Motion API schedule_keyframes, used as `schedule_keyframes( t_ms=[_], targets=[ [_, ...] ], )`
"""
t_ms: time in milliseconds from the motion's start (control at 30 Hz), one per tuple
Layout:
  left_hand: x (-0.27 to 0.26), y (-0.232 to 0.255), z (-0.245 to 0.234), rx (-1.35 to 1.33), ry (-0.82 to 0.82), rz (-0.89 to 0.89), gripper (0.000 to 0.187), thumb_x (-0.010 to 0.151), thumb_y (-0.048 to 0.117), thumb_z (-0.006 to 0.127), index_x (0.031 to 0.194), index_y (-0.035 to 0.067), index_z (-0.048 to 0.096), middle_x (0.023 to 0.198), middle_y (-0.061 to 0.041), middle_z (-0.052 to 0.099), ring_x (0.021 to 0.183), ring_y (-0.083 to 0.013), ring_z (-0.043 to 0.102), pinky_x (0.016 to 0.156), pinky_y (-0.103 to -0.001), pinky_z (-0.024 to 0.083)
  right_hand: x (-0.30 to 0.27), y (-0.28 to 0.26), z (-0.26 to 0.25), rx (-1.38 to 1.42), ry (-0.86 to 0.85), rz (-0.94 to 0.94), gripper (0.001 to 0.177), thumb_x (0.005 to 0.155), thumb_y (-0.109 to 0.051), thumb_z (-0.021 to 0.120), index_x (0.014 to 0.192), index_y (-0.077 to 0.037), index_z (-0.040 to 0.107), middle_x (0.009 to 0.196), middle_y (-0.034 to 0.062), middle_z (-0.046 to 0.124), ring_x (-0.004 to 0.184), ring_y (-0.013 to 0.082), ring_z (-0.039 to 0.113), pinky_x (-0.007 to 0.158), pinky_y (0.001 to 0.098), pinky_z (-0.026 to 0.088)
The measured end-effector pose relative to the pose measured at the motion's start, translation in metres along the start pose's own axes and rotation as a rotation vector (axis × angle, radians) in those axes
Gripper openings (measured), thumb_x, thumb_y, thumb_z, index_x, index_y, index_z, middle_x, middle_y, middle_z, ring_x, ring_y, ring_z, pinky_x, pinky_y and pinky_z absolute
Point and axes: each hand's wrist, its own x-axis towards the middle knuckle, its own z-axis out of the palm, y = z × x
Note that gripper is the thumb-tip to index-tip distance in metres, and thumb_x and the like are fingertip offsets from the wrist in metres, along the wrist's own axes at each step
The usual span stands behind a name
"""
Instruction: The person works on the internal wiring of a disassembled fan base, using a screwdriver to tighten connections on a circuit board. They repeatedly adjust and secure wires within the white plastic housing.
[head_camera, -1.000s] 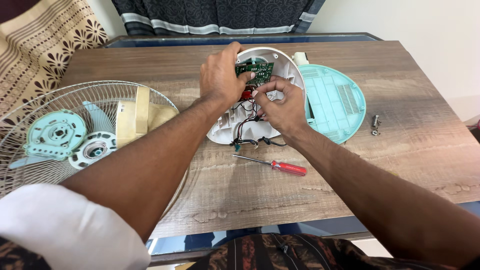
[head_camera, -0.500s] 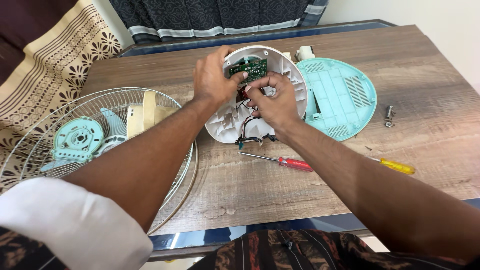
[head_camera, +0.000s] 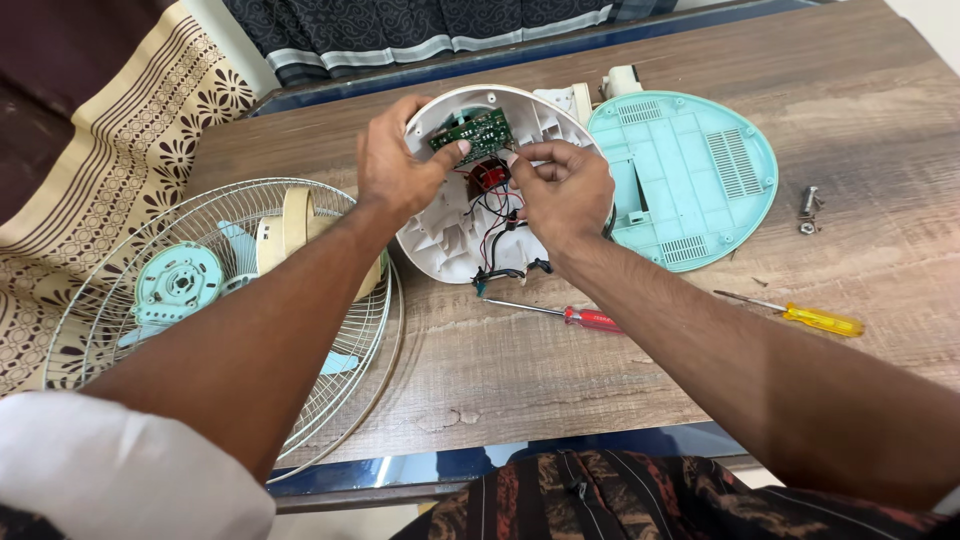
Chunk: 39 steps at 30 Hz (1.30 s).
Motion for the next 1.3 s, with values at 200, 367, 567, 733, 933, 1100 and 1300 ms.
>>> schedule_keyframes(
  t_ms=[200,367,567,733,933,1100,1300],
  targets=[
    [-0.002,-0.005,-0.002,-0.048,0.022,0.069,0.042,0.078,0.013,0.089,0.114,0.006,0.069,0.104,-0.008,0.079,0.094,-0.0149,0.076,0.084,-0.031,0.063,0.008,0.002,0.005,-0.016,-0.025,0.032,0.015,0.087,-0.015,0.077,0.097,-0.005,0.078,0.072,0.0029,0.076,0.057,0.0058,0.068,0.043,0.0227,0.053],
    [-0.003,-0.001,-0.001,-0.045,0.049,0.056,0.049,0.069,0.015,0.093,0.112,0.006,0.07,0.102,-0.007,0.08,0.092,-0.0142,0.077,0.084,-0.029,0.063,0.01,0.007,0.005,-0.026,-0.049,-0.009,0.014,0.089,-0.015,0.075,0.099,-0.006,0.078,0.072,0.0022,0.076,0.056,0.0046,0.067,0.042,0.0225,0.053],
    [-0.007,0.015,0.004,-0.017,0.139,-0.017,0.048,0.065,0.024,0.096,0.104,0.006,0.074,0.097,-0.007,0.08,0.086,-0.0152,0.078,0.08,-0.032,0.064,0.013,0.01,0.002,-0.067,-0.085,-0.043,0.014,0.09,-0.015,0.074,0.102,-0.007,0.078,0.073,0.0013,0.077,0.056,0.0032,0.068,0.044,0.022,0.052],
    [-0.011,0.021,0.002,0.037,0.164,-0.011,0.048,0.065,0.027,0.095,0.103,0.006,0.076,0.095,-0.008,0.081,0.085,-0.0161,0.078,0.081,-0.034,0.062,0.013,0.009,0.002,-0.064,-0.098,-0.031,0.015,0.091,-0.016,0.074,0.103,-0.007,0.077,0.074,0.0015,0.078,0.059,0.0037,0.069,0.045,0.022,0.054],
    [-0.009,0.022,0.003,0.042,0.14,-0.067,0.047,0.066,0.028,0.094,0.104,0.008,0.076,0.095,-0.007,0.081,0.084,-0.0153,0.078,0.082,-0.033,0.063,0.014,0.008,0.002,-0.038,-0.115,-0.028,0.016,0.092,-0.018,0.074,0.105,-0.008,0.075,0.075,0.0004,0.077,0.068,0.0025,0.073,0.046,0.0204,0.057],
    [-0.009,0.022,0.002,0.041,0.124,-0.069,0.046,0.067,0.028,0.093,0.105,0.008,0.076,0.096,-0.007,0.081,0.084,-0.0155,0.079,0.082,-0.033,0.064,0.014,0.009,0.004,0.011,-0.113,-0.018,0.016,0.093,-0.018,0.074,0.105,-0.007,0.075,0.074,0.0006,0.075,0.065,0.0032,0.07,0.045,0.0202,0.054],
    [-0.007,0.021,0.003,0.075,0.148,-0.074,0.05,0.064,0.031,0.095,0.105,0.008,0.077,0.095,-0.008,0.081,0.084,-0.0162,0.079,0.081,-0.034,0.062,0.016,0.013,0.011,0.188,-0.095,0.037,0.018,0.092,-0.013,0.073,0.107,-0.002,0.074,0.077,0.0027,0.073,0.066,0.0049,0.068,0.045,0.0214,0.053]
  ],
)
